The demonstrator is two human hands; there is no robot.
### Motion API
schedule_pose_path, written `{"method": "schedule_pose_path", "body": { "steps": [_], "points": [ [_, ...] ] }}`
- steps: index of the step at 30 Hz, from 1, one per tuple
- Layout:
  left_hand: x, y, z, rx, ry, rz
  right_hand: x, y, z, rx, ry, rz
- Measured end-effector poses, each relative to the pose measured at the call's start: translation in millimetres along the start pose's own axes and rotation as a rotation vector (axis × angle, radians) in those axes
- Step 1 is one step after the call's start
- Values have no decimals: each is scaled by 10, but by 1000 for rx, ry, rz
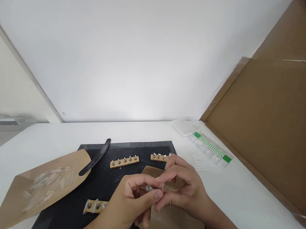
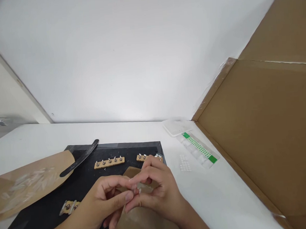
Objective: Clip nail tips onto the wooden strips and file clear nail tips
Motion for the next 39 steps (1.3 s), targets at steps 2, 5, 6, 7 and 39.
{"method": "schedule_pose_path", "body": {
  "steps": [2, 5, 6, 7, 39],
  "points": [
    [11, 42, 7, -66, 37, -3, 0, -13, -3, 32, 0, -39],
    [4, 96, 6, -116, 81, 9, -3, -27, 4, 65, 0, -97],
    [-3, 110, 6, -121, 90, 16, -6, -28, 6, 70, -2, -114],
    [-12, 123, 6, -125, 97, 21, -11, -28, 6, 76, -4, -130],
    [-53, 257, 52, -288, -11, 93, -38, -55, -41, 94, 35, -228]
  ]
}}
Point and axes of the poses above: each hand's wrist, its own z-axis towards the middle knuckle, its own y-axis out of the back of the hand, x = y × z, the point moved 5 cm from there along z, towards the middle knuckle, and after that the axes turned 6 degrees about y, right-handed, at the moved point
